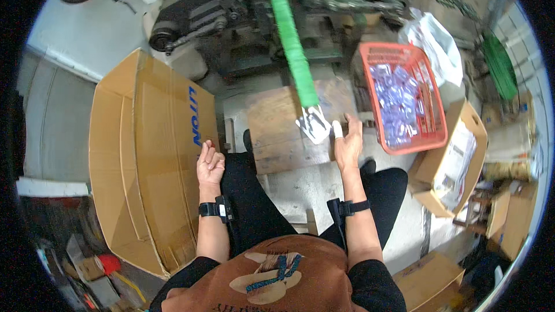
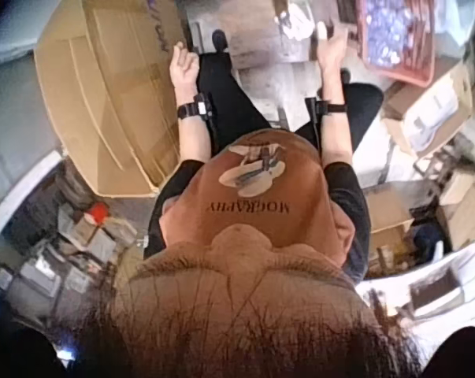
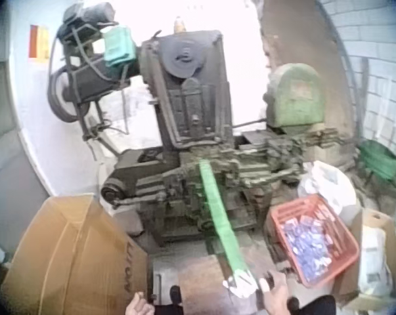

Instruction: Sorting and packing small metal parts into plastic bags at a workbench.

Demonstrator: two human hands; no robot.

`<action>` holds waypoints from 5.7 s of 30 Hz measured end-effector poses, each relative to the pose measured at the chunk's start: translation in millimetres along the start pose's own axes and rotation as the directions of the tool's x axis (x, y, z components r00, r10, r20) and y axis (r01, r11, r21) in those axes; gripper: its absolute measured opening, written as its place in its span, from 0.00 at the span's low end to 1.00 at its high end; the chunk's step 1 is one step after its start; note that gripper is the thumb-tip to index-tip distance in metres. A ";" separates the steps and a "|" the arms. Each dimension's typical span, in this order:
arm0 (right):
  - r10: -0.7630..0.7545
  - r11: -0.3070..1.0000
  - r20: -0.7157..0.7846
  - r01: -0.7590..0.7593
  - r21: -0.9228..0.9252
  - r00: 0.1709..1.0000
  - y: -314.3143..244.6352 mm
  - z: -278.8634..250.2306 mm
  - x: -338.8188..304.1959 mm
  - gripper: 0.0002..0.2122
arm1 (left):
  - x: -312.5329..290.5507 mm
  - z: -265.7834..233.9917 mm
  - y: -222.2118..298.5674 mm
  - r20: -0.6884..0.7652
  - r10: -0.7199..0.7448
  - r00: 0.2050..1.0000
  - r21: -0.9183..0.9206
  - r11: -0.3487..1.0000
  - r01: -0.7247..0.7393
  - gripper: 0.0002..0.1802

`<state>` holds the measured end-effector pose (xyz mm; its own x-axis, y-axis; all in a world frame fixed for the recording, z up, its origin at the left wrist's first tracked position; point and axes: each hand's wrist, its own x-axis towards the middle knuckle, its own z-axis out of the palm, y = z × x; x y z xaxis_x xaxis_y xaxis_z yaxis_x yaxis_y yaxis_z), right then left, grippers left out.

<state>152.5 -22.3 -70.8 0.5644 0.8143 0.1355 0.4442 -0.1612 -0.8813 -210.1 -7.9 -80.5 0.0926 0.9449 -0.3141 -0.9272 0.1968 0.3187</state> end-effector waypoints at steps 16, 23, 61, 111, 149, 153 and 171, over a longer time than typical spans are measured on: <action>-0.624 0.508 0.211 0.596 -0.622 0.752 16.4 42.2 25.4 0.08 | 38.3 7.9 3.4 0.057 0.017 0.998 0.091 0.996 -0.022 0.15; -0.331 0.490 0.672 0.730 -0.477 0.662 4.3 43.5 36.8 0.06 | 39.0 58.8 -48.0 0.142 -0.401 0.905 0.384 0.865 0.323 0.18; -0.378 0.874 0.492 0.477 -0.090 0.784 -159.0 -56.4 76.5 0.19 | 30.9 121.7 -133.5 0.181 -0.618 0.765 0.538 0.713 0.449 0.27; -0.284 0.944 0.898 -0.068 0.324 0.337 -177.6 -24.2 -3.8 0.22 | -26.2 167.8 -69.1 0.071 -0.336 0.939 0.836 0.534 0.128 0.24; -0.171 0.985 0.691 0.101 0.141 0.702 -132.9 -44.5 66.2 0.09 | 18.9 169.1 -163.0 -0.009 -0.484 0.875 0.506 0.752 0.421 0.28; -0.267 0.956 0.639 0.282 0.081 0.722 -134.0 -46.6 52.5 0.10 | 15.8 193.2 -154.5 -0.063 -0.489 0.870 0.567 0.700 0.434 0.27; 0.127 0.762 0.494 0.234 -0.604 0.860 -27.6 -18.5 55.5 0.21 | -33.7 261.0 -45.3 -0.003 -0.717 0.697 0.933 0.249 0.260 0.24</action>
<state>184.4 17.0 -30.5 0.1984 0.9554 -0.2189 0.8906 -0.2690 -0.3668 -76.4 19.6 149.0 0.7283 0.5165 -0.4503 0.1321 0.5390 0.8319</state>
